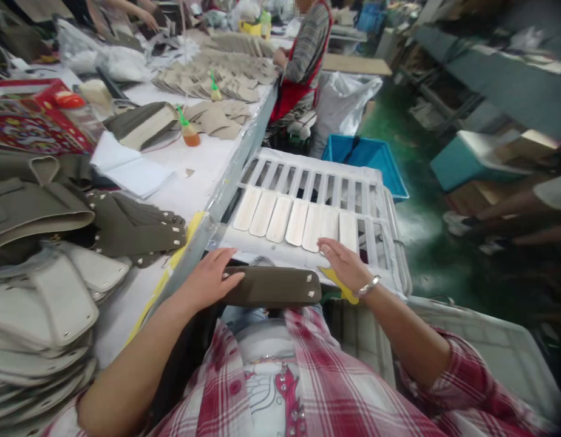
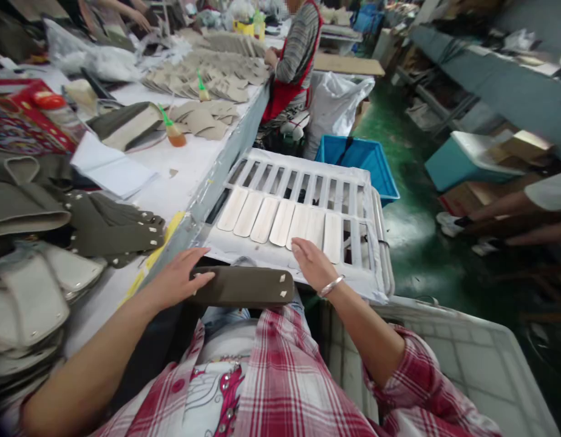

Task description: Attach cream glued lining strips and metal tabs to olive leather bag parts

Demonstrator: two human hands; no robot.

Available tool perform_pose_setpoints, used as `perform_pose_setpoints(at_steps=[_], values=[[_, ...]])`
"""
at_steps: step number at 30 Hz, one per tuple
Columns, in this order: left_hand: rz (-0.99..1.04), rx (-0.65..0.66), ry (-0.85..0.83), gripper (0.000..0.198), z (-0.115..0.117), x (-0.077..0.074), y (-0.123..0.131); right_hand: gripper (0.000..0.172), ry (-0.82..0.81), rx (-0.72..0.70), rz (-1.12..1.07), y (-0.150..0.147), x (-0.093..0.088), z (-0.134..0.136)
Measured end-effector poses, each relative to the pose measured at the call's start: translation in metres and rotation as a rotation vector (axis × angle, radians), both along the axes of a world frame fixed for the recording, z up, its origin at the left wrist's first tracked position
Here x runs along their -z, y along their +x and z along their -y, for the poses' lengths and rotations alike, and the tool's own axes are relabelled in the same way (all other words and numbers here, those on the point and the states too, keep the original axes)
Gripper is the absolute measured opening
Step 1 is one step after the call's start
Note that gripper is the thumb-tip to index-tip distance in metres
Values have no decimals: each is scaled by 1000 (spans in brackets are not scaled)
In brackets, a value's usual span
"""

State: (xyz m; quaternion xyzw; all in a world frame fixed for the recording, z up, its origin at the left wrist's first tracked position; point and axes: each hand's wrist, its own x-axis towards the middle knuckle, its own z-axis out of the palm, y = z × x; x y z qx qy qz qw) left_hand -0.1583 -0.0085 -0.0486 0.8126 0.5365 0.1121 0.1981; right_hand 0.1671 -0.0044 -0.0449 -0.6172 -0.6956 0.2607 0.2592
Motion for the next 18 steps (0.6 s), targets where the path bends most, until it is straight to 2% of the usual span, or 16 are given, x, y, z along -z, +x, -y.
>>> perform_pose_setpoints(at_steps=[3, 6, 8, 11, 16, 18], values=[[-46, 273, 12, 78, 3, 5, 44, 42, 10, -190, 169, -19, 16, 11], [-133, 368, -23, 86, 6, 17, 72, 44, 42, -392, 319, -42, 30, 19], [-160, 367, -4, 84, 7, 21, 77, 49, 55, -476, 395, -47, 34, 20], [-174, 385, 6, 80, 5, 19, 73, 59, 37, -523, 446, -43, 35, 17], [-172, 434, -23, 81, 0, 17, 70, 94, 54, -672, 437, -35, 34, 12], [-167, 435, -25, 78, -1, 18, 72, 92, 39, -668, 466, -36, 34, 13]])
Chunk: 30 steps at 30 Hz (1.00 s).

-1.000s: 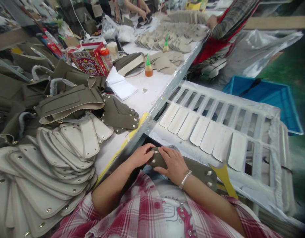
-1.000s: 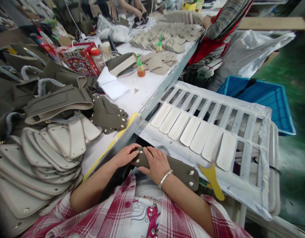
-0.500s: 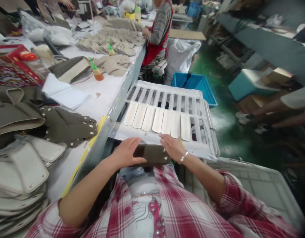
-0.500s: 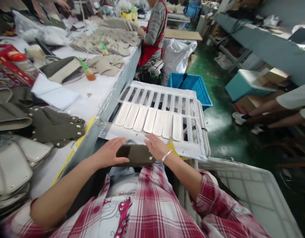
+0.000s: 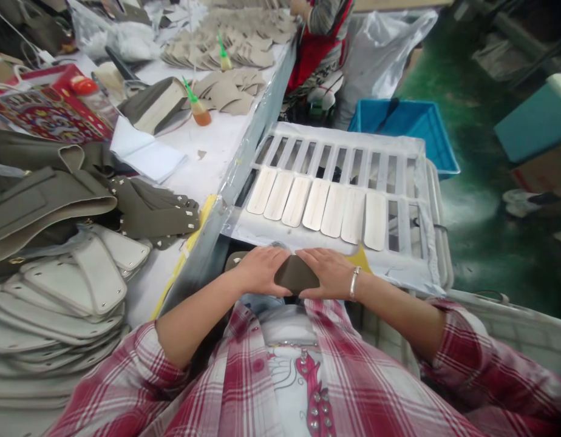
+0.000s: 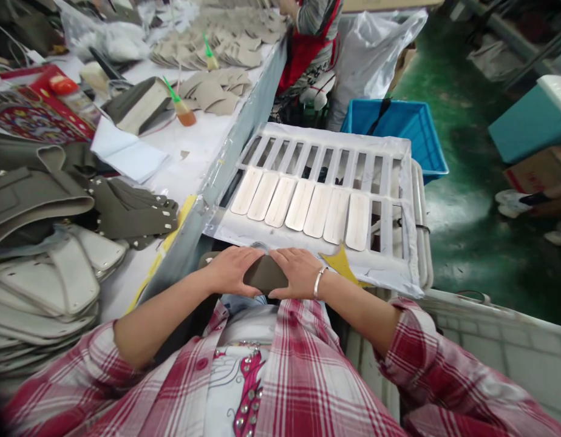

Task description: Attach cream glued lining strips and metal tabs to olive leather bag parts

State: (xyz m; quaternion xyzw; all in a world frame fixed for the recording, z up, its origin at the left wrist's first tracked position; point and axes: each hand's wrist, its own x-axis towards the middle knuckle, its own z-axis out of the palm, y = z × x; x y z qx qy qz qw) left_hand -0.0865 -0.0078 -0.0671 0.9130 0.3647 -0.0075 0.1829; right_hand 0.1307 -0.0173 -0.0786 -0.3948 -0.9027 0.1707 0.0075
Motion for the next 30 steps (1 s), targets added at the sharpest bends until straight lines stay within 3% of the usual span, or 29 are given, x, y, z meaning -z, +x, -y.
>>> perform_pose_setpoints(at_steps=[5, 10, 15, 20, 22, 24, 26, 28, 30], values=[[-9, -25, 0, 75, 4, 0, -1, 82, -6, 27, 55, -3, -4, 5], [-70, -93, 72, 99, 8, 1, -19, 86, 14, 21, 37, -1, -4, 4], [-101, -104, 56, 97, 3, 4, -26, 94, 59, -9, 64, -6, 1, -4], [15, -101, -15, 101, -4, 2, -32, 97, 25, -37, -1, -4, 4, -10], [144, -108, -50, 92, -6, -4, -38, 91, -8, -39, -32, -1, -2, -12], [312, -194, -52, 66, -9, -13, -41, 75, 6, 33, -70, -2, -16, -17], [430, -342, 29, 46, -11, -20, -38, 60, 126, 212, -146, -11, -31, -22], [410, -455, 169, 43, -12, -20, -30, 56, 284, 408, -221, -29, -38, -25], [267, -472, 260, 46, -11, -12, -19, 58, 326, 474, -210, -54, -32, -25]])
